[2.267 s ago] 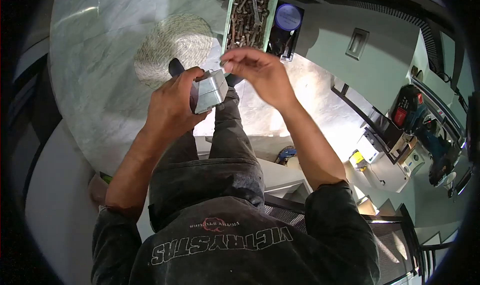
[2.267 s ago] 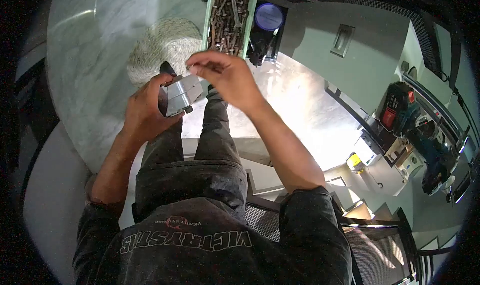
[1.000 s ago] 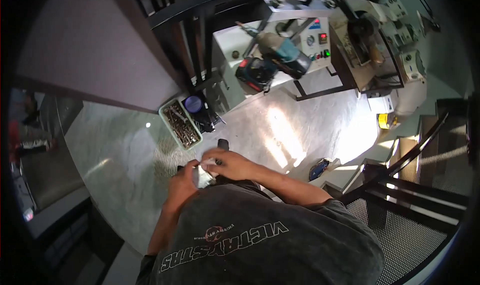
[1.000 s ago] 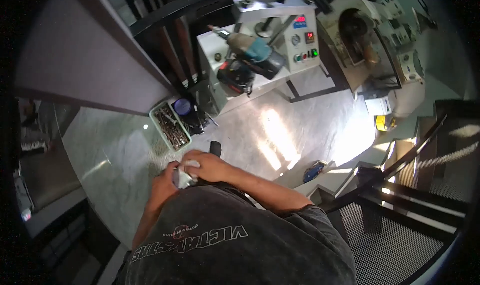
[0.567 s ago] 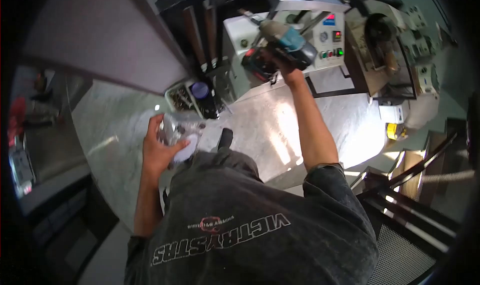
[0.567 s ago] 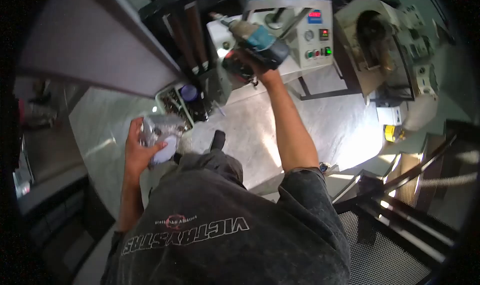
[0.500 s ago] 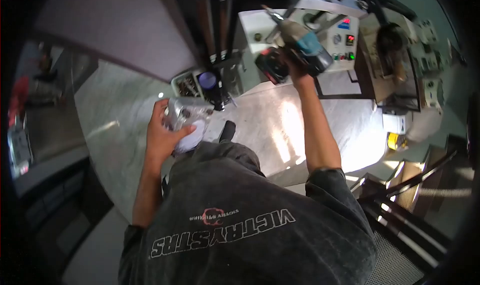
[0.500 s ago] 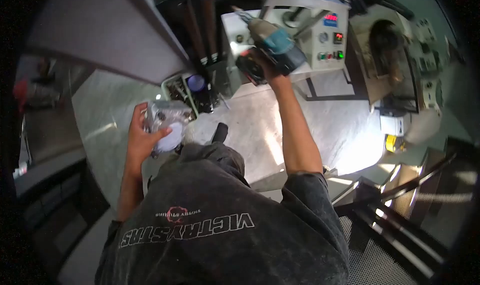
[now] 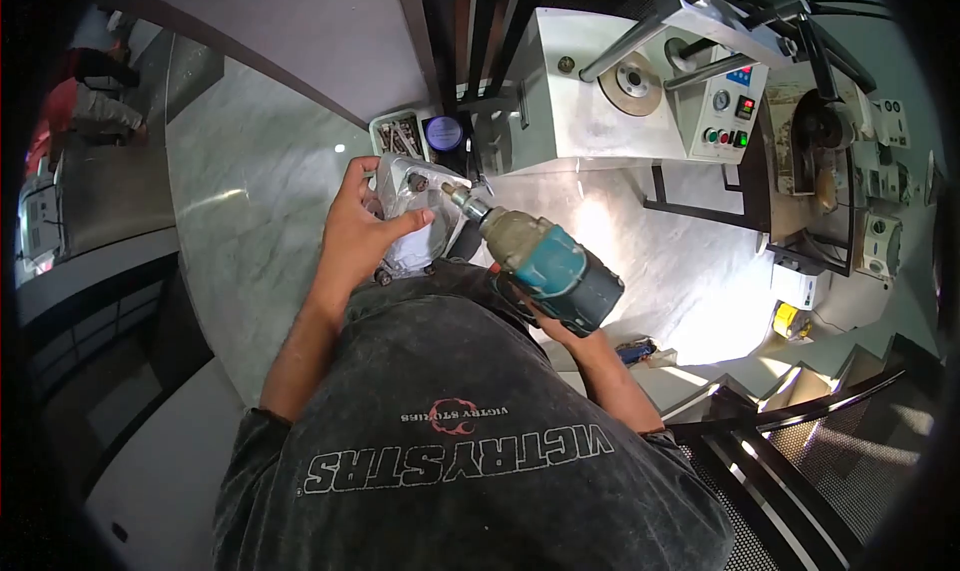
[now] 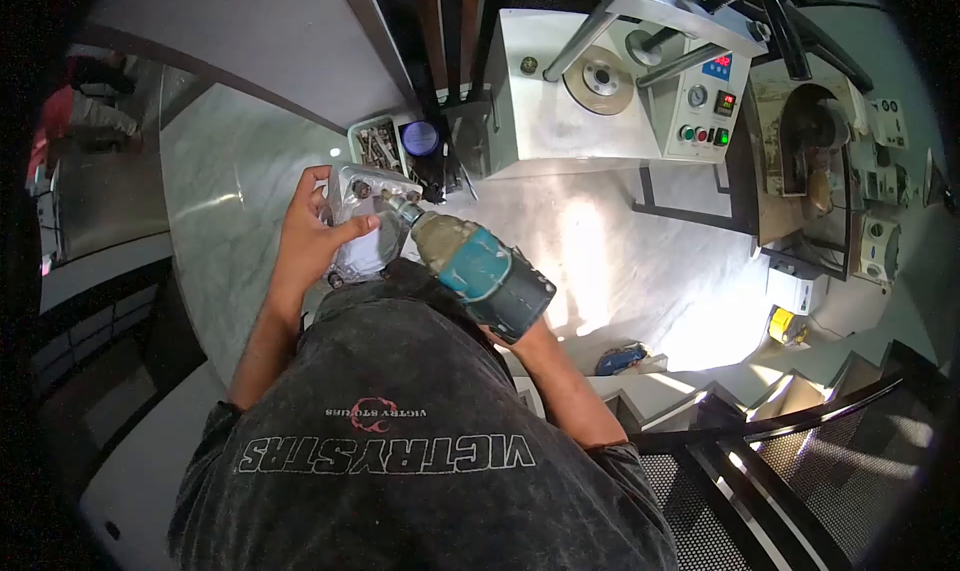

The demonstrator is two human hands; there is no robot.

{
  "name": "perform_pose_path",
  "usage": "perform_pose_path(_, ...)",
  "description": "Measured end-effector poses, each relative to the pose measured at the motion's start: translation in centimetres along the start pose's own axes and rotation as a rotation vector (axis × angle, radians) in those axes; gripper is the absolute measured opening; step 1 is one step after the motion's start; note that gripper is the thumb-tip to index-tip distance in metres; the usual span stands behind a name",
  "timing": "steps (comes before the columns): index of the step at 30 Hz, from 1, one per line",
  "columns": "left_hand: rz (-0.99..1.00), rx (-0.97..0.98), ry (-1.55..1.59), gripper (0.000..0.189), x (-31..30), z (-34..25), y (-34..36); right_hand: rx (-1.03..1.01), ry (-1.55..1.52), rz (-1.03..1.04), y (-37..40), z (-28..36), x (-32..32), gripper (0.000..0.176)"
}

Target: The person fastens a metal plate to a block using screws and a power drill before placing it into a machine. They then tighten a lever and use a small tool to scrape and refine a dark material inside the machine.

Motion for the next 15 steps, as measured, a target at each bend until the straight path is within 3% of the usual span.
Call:
perform_pose_path(2,0.017,-0.018,-0.014,0.066,0.4,-0.5,0.1,0.037,-0.089,0.020,0.0,-0.2,0.4,0.036)
perform_pose_path(5,0.036,-0.051,-0.030,0.064,0.8,-0.5,0.3,-0.066,0.052,-0.005,-0.3,1.1,-0.3,0.035)
perform_pose_path(8,0.042,-0.016,-0.086,0.063,1.1,-0.3,0.3,-0.036,-0.099,-0.035,-0.7,1.7,-1.2,0.036)
perform_pose_path(10,0.038,0.021,-0.139,0.063,1.1,-0.5,0.4,-0.061,-0.023,-0.013,-1.1,2.5,-1.7,0.037)
perform_pose_path(12,0.065,-0.077,-0.280,0.064,1.0,-0.1,0.4,-0.095,0.020,0.024,-1.4,2.9,-2.0,0.038)
perform_pose_path(15,0.097,-0.037,-0.193,0.064,1.2,0.6,0.2,-0.135,0.088,0.046,-0.8,2.9,-1.7,0.039)
Point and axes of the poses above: each hand's wrist, its own y-axis away from the middle knuckle, its own x-axis out of the palm, z = x × y, the point moved 8 cm from there along -y, towards the middle knuckle, and after that the axes turned 5 degrees about y, right-handed, at the moved point
